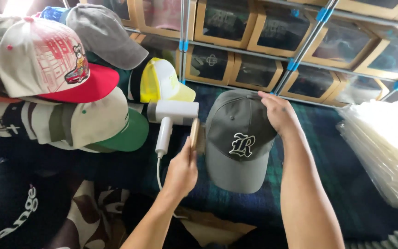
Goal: The person is cleaning a grey baseball cap using a brush and a hair dryer to remove dust and lint.
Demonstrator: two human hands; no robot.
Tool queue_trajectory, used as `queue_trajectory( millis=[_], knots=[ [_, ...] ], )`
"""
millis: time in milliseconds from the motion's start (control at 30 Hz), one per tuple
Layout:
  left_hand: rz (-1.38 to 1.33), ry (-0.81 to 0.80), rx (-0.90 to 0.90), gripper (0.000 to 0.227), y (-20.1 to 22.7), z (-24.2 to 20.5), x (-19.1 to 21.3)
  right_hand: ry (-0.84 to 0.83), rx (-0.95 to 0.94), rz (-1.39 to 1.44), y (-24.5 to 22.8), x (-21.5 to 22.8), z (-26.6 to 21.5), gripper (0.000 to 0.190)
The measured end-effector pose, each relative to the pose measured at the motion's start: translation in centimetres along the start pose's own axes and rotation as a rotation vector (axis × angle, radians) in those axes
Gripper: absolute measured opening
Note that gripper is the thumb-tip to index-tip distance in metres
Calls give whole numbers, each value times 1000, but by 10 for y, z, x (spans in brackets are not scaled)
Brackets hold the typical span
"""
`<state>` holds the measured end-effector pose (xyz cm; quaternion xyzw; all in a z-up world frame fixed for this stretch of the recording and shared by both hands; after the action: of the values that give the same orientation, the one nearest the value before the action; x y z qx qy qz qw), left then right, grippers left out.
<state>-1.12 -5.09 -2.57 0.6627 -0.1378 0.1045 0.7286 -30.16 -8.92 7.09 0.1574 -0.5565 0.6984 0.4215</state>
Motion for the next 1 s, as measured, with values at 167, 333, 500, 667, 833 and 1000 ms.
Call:
queue_trajectory(
  millis=[167,333,500,667,833,1000],
  knots=[
    [287,56,-548,49,95,8,-4,7,-7,-82,5,-8,8,39],
    [292,15,-529,51,59,145,-37,26,-16,53,-19,-4,-4,34],
    [539,-101,-270,35,-36,110,-33,5,-14,84,-12,-6,0,36],
    [148,-145,146,48,15,34,11,34,96,141,-16,-7,-2,33],
    [257,-147,124,38,-8,46,8,5,92,146,-6,-5,-4,31],
    [325,123,-608,42,123,-3,31,94,238,129,20,-17,4,32]
  ],
)
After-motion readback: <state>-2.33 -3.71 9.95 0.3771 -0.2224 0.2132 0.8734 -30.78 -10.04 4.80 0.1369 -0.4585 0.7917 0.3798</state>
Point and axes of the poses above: each hand's wrist, its own z-axis towards the middle knuckle, its own x-axis out of the back of the hand, y = z × x, the point moved 7 cm from there along z, towards the middle knuckle, and after that the axes turned 8 degrees about x, right-handed, at the moved point
